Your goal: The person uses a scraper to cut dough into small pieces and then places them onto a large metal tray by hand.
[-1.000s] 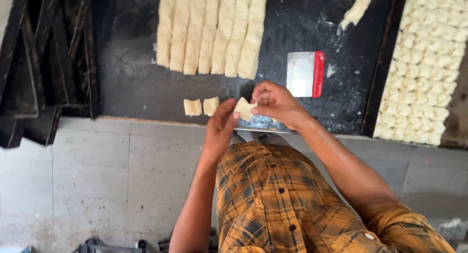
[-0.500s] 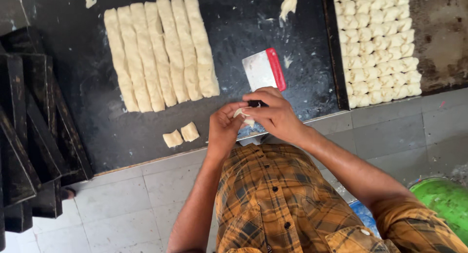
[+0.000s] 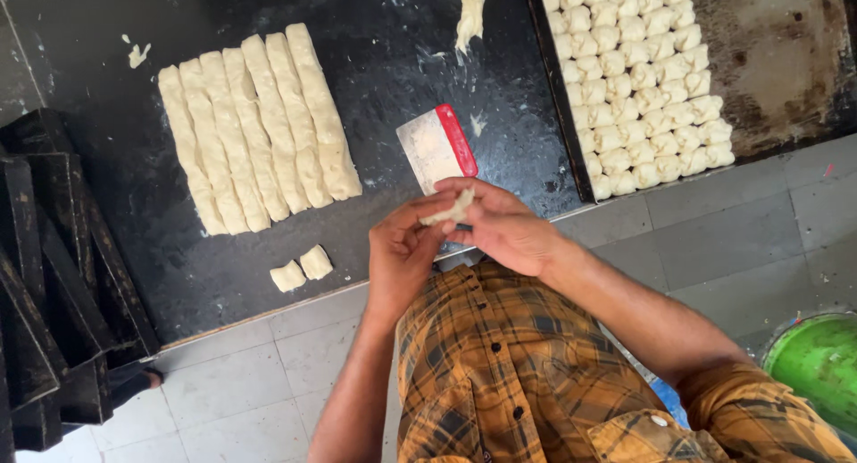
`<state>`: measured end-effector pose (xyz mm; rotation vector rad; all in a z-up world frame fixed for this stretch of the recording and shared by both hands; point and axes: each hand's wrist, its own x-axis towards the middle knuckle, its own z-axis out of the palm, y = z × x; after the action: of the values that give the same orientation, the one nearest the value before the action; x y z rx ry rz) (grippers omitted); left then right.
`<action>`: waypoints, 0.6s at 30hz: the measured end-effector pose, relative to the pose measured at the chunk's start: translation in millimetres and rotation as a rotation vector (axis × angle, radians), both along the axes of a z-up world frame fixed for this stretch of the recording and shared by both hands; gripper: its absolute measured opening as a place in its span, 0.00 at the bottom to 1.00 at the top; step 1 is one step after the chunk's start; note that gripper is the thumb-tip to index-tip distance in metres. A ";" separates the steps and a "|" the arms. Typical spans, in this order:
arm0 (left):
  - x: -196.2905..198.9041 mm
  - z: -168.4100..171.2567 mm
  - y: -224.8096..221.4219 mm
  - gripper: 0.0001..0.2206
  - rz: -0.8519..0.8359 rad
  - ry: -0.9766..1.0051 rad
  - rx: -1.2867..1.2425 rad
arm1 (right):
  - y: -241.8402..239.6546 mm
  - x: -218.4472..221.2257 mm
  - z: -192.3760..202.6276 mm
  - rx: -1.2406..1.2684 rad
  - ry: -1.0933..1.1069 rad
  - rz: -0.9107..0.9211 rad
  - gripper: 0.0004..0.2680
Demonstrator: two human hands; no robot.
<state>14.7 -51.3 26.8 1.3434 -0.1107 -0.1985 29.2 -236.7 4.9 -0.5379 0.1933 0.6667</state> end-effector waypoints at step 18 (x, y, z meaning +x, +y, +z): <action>13.7 -0.8 -31.6 0.16 -0.204 0.505 -0.433 | -50.8 1.0 19.1 -1.381 -1.568 -0.207 0.16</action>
<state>28.4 -82.9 26.0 0.8192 0.1311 -0.6419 30.2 -287.6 24.0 -2.1524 -0.8471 -0.3526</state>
